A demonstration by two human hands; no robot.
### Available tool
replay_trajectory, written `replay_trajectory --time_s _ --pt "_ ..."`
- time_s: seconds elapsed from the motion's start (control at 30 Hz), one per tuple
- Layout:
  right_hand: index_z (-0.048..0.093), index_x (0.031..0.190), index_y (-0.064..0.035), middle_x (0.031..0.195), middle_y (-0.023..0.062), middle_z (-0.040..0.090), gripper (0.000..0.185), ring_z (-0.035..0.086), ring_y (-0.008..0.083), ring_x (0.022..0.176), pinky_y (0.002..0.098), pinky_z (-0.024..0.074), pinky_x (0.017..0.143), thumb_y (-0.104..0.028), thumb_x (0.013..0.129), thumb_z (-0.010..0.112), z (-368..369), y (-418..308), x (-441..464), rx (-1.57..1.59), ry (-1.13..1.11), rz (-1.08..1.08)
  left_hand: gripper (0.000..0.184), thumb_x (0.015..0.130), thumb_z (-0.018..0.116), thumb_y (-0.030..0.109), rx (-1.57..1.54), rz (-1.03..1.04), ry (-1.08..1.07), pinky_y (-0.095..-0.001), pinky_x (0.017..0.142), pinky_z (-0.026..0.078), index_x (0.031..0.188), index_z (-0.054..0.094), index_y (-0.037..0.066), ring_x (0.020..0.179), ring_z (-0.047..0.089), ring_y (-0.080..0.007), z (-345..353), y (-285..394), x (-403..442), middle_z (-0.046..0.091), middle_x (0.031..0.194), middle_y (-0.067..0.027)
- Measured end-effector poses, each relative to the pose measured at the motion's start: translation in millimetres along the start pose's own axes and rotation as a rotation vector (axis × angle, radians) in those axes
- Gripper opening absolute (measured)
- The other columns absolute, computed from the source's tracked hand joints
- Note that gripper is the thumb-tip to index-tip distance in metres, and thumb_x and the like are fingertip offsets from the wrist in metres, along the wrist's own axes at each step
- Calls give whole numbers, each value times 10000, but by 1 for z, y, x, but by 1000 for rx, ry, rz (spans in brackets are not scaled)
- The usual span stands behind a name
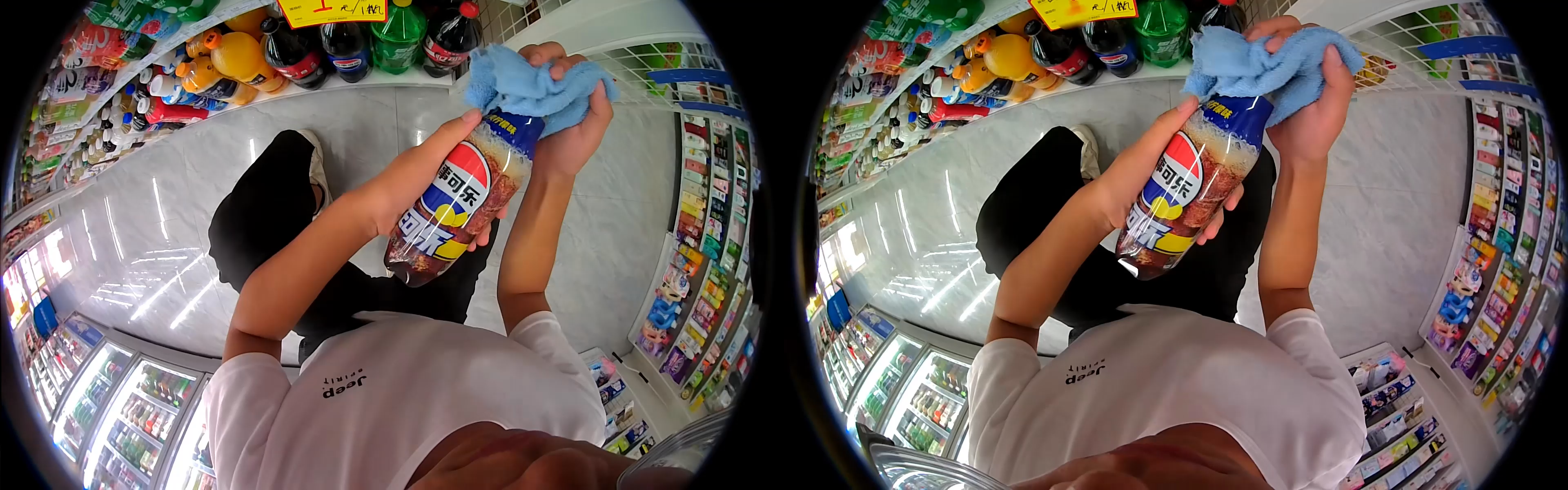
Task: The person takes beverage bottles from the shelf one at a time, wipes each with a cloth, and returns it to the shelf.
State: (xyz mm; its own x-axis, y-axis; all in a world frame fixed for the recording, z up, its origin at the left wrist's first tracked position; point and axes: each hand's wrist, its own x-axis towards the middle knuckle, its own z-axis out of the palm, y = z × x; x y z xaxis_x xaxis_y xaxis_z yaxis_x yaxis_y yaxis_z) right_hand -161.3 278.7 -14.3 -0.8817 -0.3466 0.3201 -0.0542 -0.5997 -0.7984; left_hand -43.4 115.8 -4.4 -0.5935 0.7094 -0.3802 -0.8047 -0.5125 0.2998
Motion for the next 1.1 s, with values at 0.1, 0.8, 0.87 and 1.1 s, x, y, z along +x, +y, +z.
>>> replay_trajectory --time_s 0.1,0.8,0.87,1.1 --pt "537 916 9 1037 214 597 476 573 295 985 419 442 977 -410 984 323 -1 5 4 288 -97 -46 809 950 294 739 -102 -36 -99 -377 566 573 1094 593 1 623 683 -307 4 1 -1 662 849 -182" --pt "751 1148 -121 1332 111 622 392 387 361 1411 601 165 1180 -273 902 485 78 10 -127 -989 -358 -242 615 946 478 670 -189 606 335 -337 701 595 1039 610 76 762 691 -214 -35 37 1 676 847 -89" --pt "646 1270 -40 1460 158 491 585 326 361 1447 563 225 1173 -483 1006 371 71 19 -135 -952 -291 -214 588 949 506 635 -241 623 384 -332 690 604 1066 615 70 769 701 -195 -17 33 -6 689 885 -95" --pt "299 1525 -18 1521 123 399 703 368 291 1420 468 277 1167 -523 1038 343 112 27 -127 137 480 365 420 914 666 440 -90 760 384 -353 745 598 1069 616 53 815 698 -184 -10 24 -9 687 914 -81"
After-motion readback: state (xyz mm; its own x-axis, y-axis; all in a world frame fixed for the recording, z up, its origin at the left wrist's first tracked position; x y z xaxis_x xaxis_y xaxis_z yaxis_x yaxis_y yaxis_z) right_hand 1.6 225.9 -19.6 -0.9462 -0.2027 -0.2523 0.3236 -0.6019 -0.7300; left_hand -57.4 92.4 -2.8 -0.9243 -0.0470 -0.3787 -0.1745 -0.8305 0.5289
